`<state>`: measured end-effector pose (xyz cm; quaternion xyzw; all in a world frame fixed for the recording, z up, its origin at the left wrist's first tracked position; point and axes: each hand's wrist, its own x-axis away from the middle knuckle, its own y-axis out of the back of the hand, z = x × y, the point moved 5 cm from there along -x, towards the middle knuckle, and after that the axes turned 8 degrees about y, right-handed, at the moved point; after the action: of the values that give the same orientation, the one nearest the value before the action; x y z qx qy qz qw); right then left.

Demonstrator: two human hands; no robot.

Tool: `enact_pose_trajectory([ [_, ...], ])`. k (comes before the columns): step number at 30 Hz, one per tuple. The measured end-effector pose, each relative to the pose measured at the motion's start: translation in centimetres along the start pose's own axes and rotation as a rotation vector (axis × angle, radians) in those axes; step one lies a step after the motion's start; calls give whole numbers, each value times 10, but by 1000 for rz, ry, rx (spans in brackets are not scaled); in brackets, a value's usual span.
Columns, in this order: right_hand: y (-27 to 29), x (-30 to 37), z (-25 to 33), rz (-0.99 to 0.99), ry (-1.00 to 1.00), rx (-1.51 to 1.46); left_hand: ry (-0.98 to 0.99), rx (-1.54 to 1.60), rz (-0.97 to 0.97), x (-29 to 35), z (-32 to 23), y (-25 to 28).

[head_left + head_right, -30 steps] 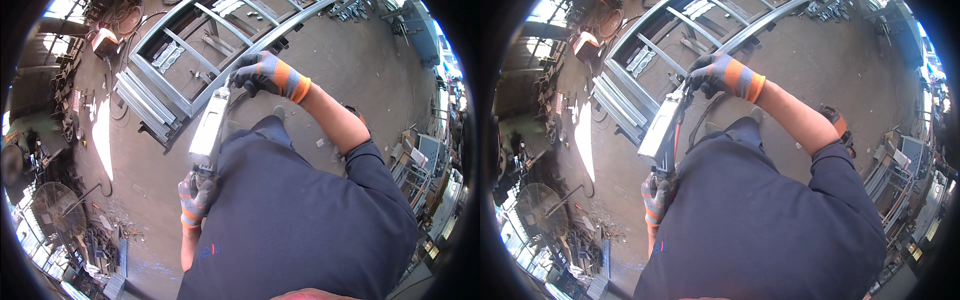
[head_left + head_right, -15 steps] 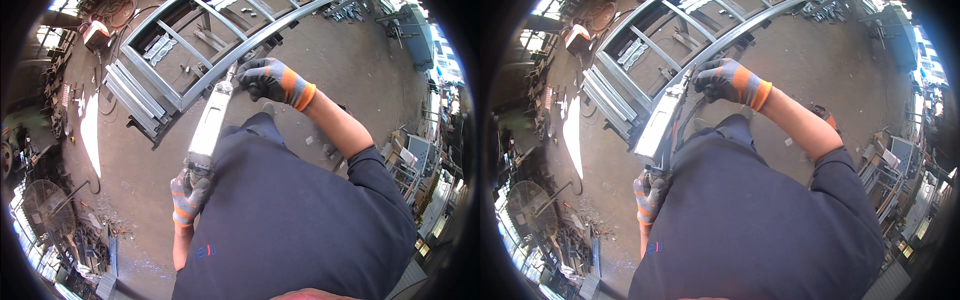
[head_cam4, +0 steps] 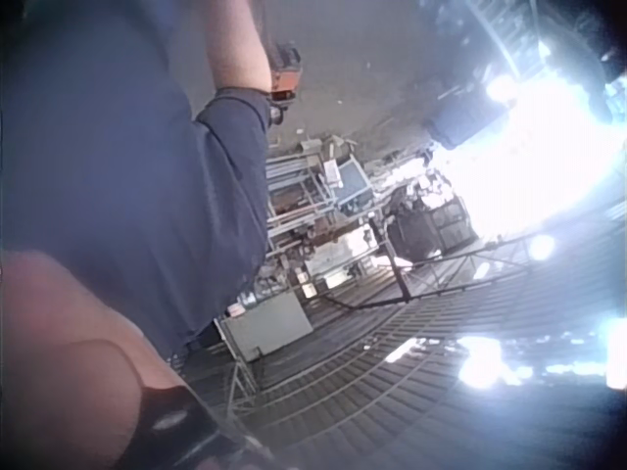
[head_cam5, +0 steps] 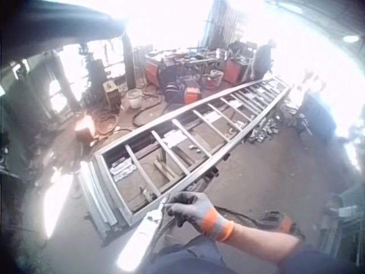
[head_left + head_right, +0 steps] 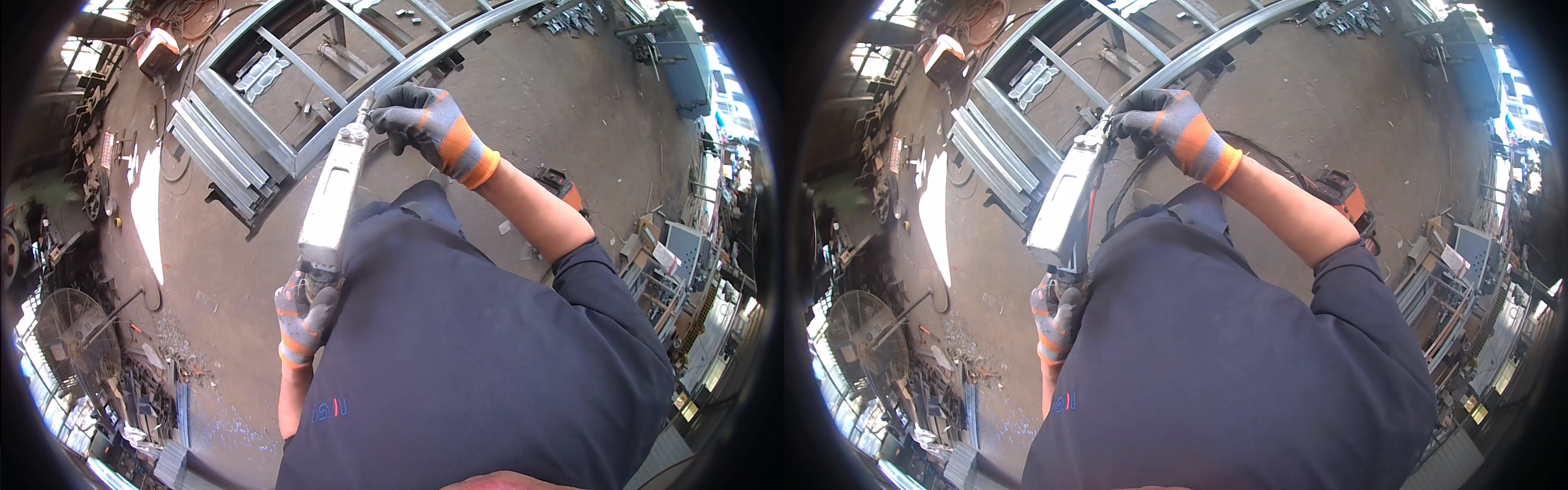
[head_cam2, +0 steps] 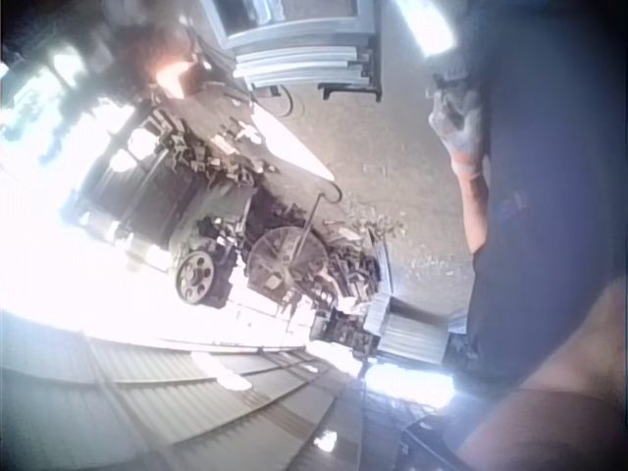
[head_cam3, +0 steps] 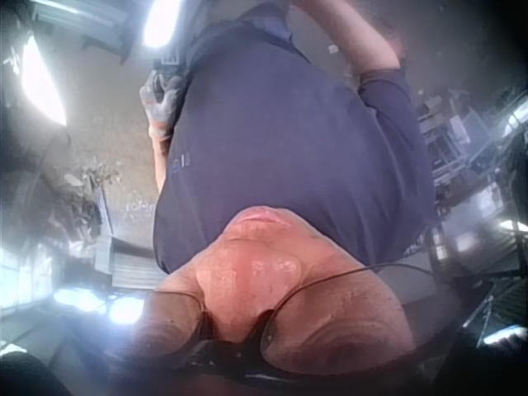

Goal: The person welds metal brackets onto a long metal frame using a handheld welding tool. They position each bracket, weld it in place, and move along the frame to repeat the process. Another worker is visible nearby, but the camera wearer performs the welding.

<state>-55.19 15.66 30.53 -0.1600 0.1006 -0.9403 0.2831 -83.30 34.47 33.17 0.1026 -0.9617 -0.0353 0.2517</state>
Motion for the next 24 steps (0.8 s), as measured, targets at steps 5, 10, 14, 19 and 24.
enact_pose_trajectory([
  [5,-6,-2,3,-1,65,48,-23,13,-30,-2,-5,-2],
  [10,-6,-10,15,46,375,384,13,51,32,-3,-7,-3],
  [14,-3,-16,21,119,590,524,34,73,9,-2,-1,0],
  [19,-7,-15,63,455,1081,857,-31,137,20,-4,7,3],
  [24,-25,-12,94,939,1584,1447,45,177,100,-3,14,6],
])
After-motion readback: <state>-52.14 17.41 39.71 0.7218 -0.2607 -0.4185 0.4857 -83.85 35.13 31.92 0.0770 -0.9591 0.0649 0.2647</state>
